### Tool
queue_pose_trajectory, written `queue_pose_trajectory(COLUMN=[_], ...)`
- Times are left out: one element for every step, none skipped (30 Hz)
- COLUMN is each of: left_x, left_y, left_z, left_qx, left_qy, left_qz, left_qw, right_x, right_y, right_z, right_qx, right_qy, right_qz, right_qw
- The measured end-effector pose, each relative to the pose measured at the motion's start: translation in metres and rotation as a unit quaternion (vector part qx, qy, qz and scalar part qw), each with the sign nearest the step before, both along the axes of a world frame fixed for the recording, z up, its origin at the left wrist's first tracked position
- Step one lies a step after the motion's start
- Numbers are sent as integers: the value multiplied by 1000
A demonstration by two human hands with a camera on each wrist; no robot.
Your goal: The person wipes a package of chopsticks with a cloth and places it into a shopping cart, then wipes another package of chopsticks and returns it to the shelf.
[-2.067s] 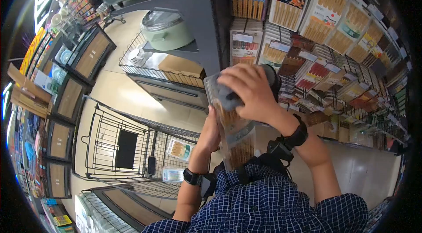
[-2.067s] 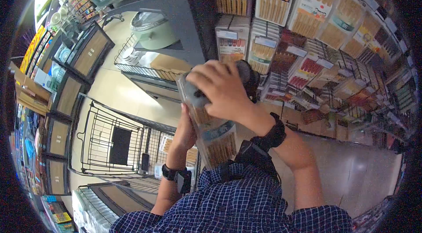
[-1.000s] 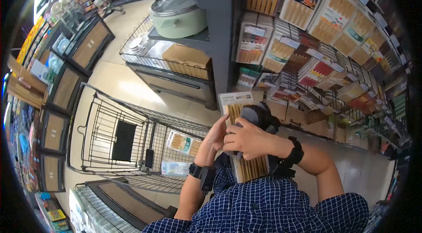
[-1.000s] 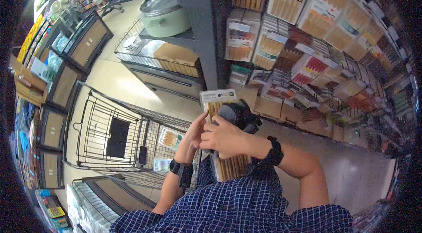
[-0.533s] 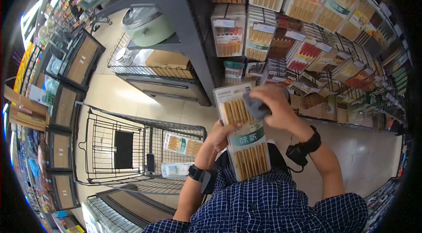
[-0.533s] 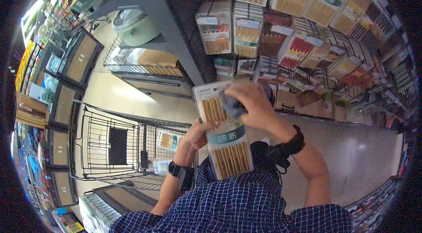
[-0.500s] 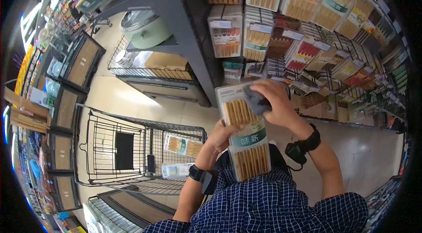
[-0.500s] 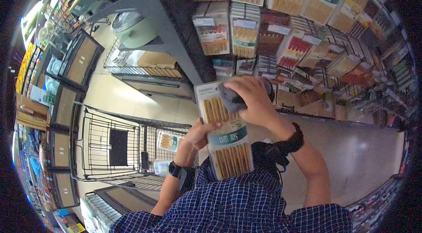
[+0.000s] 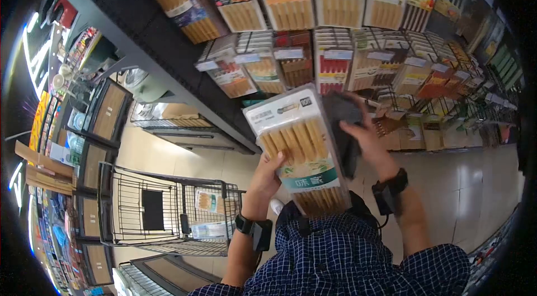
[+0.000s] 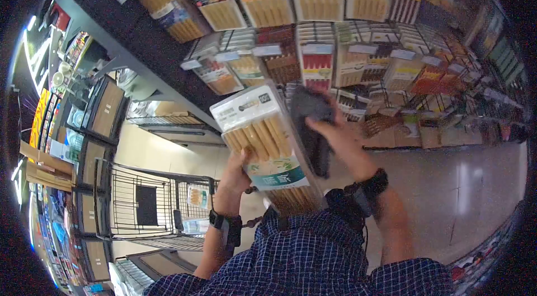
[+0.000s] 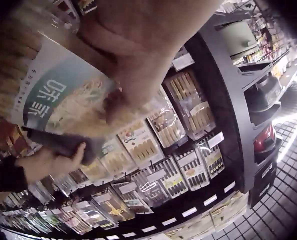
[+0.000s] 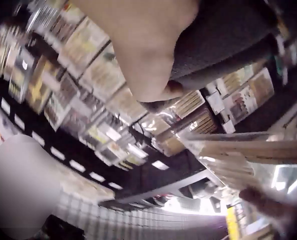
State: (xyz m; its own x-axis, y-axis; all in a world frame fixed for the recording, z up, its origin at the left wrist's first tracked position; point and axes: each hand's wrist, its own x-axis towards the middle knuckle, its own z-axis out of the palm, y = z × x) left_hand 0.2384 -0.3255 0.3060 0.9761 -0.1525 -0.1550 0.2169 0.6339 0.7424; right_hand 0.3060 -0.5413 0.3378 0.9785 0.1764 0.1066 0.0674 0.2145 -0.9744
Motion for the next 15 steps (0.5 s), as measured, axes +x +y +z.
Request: queue_pose_trajectory(left_x=[4,6,8,12,14,14,14,16,19,21,24,27,30,35,37], left_y=[-17,-32,-48,-62,-71,-80,-87,-94,-98,-106,-113,-119,-126,-131,-135], left_z=[5,6,6,8,4,4,5,5,3,6,9,11,10,12,14], left_qx=[2,10,17,22,27,18,8,-2,19,29,38,47,35,36,35], left_qy=[5,-7,-20,-38,-29,-52,-74,-95,-87,-85,-84,-82,-89,-87,-81], left_qz=[19,34,50,65,64,51,37,23,30,28,27,28,32,38,43], left_qw=[1000,999,998,997,997,997,997,995,996,996,995,995,995,995,995], right_x=[-9,-15,-16,-14,-14,-17,-21,-22,-24,-27,-28,-31,-33,-36,-39], right_y=[-4,-10,-21,-30,-37,-42,-47,-56,-63,-71,-78,-86,-92,-100,-107], right_z=[4,7,8,8,3,-6,-14,-20,-25,-30,-35,-40,-45,-49,-54], right_qx=[37,74,70,64,55,46,37,33,32,31,31,31,32,36,40], right_qy=[95,187,231,270,253,238,222,216,217,222,230,238,248,259,271], right_qz=[31,62,113,164,182,200,217,231,238,245,247,247,244,238,228], right_qw=[994,978,964,947,949,949,950,948,946,943,941,939,937,935,934])
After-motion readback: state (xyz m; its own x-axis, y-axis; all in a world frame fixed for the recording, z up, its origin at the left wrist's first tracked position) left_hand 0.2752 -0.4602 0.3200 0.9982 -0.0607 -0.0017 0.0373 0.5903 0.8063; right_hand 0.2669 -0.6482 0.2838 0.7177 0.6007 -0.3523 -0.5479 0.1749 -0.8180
